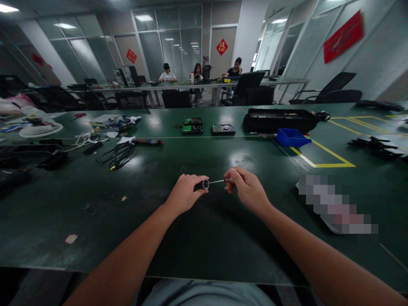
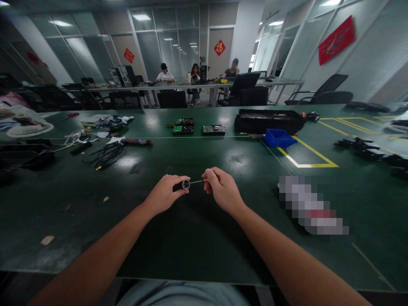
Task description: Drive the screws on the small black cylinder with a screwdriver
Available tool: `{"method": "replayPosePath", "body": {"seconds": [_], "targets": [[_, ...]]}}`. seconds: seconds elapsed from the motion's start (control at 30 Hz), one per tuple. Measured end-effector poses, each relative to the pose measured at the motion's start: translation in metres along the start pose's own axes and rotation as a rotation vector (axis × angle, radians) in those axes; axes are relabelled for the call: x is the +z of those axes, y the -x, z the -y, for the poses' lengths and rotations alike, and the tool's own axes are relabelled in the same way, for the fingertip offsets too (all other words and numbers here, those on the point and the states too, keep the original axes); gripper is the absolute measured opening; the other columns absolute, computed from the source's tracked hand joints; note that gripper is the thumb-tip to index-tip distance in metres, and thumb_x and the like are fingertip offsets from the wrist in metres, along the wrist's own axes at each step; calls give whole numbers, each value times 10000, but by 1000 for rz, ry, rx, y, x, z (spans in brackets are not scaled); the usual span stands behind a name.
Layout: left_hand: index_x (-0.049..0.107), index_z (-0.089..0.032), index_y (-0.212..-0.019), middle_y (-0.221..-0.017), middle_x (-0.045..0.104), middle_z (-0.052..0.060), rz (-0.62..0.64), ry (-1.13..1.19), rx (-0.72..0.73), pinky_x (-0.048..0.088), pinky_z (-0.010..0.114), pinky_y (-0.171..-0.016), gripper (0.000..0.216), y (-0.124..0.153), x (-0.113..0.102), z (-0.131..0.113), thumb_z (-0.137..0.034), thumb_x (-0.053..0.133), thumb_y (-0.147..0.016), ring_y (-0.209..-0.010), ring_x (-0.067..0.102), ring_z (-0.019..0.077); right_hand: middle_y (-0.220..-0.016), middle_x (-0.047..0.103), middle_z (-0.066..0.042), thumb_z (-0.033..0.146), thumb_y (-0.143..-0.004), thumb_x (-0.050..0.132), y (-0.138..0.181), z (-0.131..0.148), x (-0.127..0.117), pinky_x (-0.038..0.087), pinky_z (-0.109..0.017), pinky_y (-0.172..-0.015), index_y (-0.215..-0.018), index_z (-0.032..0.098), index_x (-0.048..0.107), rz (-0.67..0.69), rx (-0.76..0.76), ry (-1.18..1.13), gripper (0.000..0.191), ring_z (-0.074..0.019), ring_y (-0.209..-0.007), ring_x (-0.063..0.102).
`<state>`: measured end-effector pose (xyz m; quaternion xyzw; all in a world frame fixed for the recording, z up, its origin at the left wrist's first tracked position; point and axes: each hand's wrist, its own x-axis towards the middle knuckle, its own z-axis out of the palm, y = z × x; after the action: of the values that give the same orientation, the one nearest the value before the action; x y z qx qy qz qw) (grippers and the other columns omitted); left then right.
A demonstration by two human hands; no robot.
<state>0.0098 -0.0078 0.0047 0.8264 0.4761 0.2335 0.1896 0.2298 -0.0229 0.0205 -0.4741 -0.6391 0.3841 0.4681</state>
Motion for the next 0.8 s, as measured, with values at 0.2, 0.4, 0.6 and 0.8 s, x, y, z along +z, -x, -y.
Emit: {"method": "replayPosePath", "body": {"seconds": [0.2, 0.4, 0.6, 0.8], "targets": [[638, -281, -1228, -1113, 700, 26, -8, 4, -24, 391, 440, -1020, 350, 0, -1, -2, -295, 685, -882, -1054, 603, 237, -740, 675, -12, 340, -898, 567, -1, -2, -1, 513, -351, -701, -907, 211, 600, -21, 30, -31, 133, -186, -698, 663], [633, -289, -1241, -1139, 696, 22, 8, -15, -18, 386, 441, -1032, 357, 0, -1, -2, -290, 678, -886, -1079, 596, 232, -609, 598, 10, 438, -978, 433, -1, -3, -1, 464, -311, -563, -799, 210, 598, 57, 53, -74, 333, -152, -546, 581], [632, -285, -1243, -1132, 696, 34, -8, -15, -41, 387, 456, -1040, 360, 0, -3, -2, -297, 673, -886, -1054, 604, 241, -724, 666, -6, 369, -903, 589, -2, -6, 0, 503, -341, -692, -897, 208, 607, 13, 36, -76, 162, -174, -672, 640], [629, -294, -1243, -1144, 695, 24, -11, -3, -24, 377, 456, -1047, 363, 0, -2, 0, -296, 681, -884, -1079, 601, 235, -679, 638, -18, 461, -950, 494, -1, -4, -1, 498, -344, -643, -840, 201, 634, 44, 71, -193, 315, -177, -630, 620]]}}
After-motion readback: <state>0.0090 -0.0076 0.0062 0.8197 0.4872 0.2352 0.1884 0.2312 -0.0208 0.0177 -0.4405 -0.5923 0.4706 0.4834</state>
